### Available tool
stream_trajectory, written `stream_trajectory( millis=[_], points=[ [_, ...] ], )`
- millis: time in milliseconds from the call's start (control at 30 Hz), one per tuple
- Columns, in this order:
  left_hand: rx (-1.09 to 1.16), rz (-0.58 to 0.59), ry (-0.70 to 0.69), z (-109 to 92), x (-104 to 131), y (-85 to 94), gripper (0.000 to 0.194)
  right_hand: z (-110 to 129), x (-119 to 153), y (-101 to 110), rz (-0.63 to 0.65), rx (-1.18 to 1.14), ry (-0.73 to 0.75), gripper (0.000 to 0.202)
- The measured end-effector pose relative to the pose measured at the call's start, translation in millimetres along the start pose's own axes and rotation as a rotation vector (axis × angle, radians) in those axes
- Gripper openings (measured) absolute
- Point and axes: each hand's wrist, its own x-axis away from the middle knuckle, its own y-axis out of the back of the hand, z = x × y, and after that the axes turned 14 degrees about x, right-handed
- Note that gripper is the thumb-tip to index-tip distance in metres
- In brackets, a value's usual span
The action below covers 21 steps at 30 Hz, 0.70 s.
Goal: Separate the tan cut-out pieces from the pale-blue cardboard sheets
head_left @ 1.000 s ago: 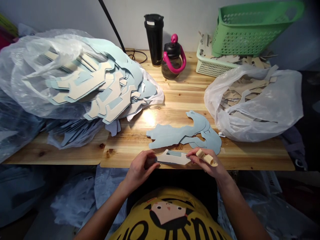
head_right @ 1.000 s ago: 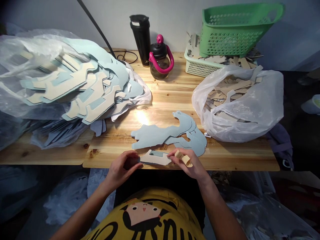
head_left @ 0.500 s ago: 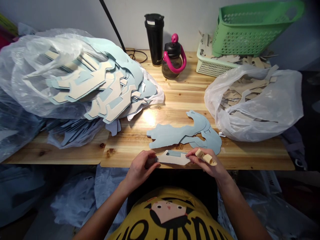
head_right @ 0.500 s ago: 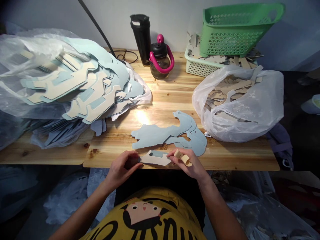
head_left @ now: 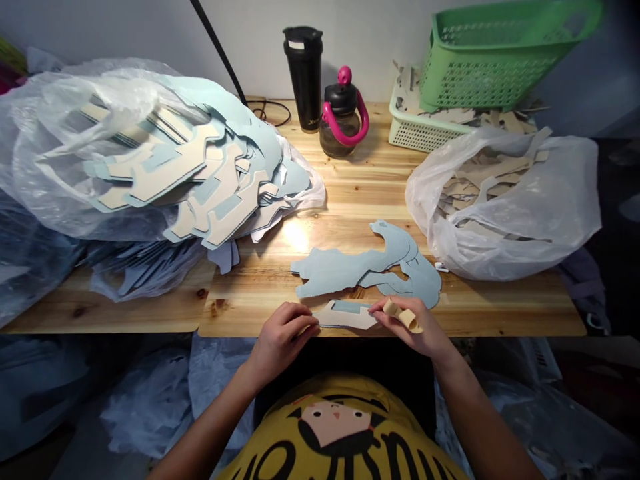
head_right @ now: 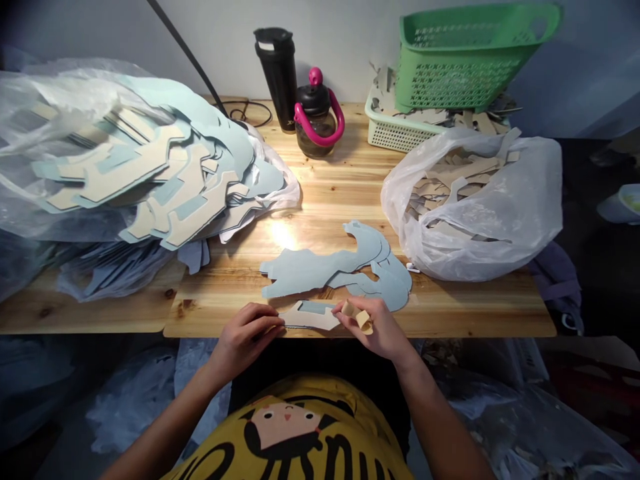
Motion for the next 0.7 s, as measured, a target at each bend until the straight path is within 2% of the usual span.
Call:
stream_trajectory(
  millis=[233,300,467,700],
  points=[
    [-0.042,0.031,0.021,-1.7,-0.9,-0.7,0.007,-1.1,2.8,-1.4,-0.009,0.062,0.002,0.018],
    [-0.063,0.045,0.020,-2.5,-0.4,-1.1,0.011,-1.8,3.0,-2.4,-0.006,0.078,-0.008,0.021],
    [-0.190,0.103,-0.001,-5.1,-0.5,-2.5,0.036,-1.7,2.9,-2.9,0.011,0.089,-0.018,0.027],
    [-0.271,0.151,-0.015,-9.5,-4.0,-3.4,0.034,-3.5,1.9,-3.7,-0.020,0.090,-0.014,0.027]
  ],
)
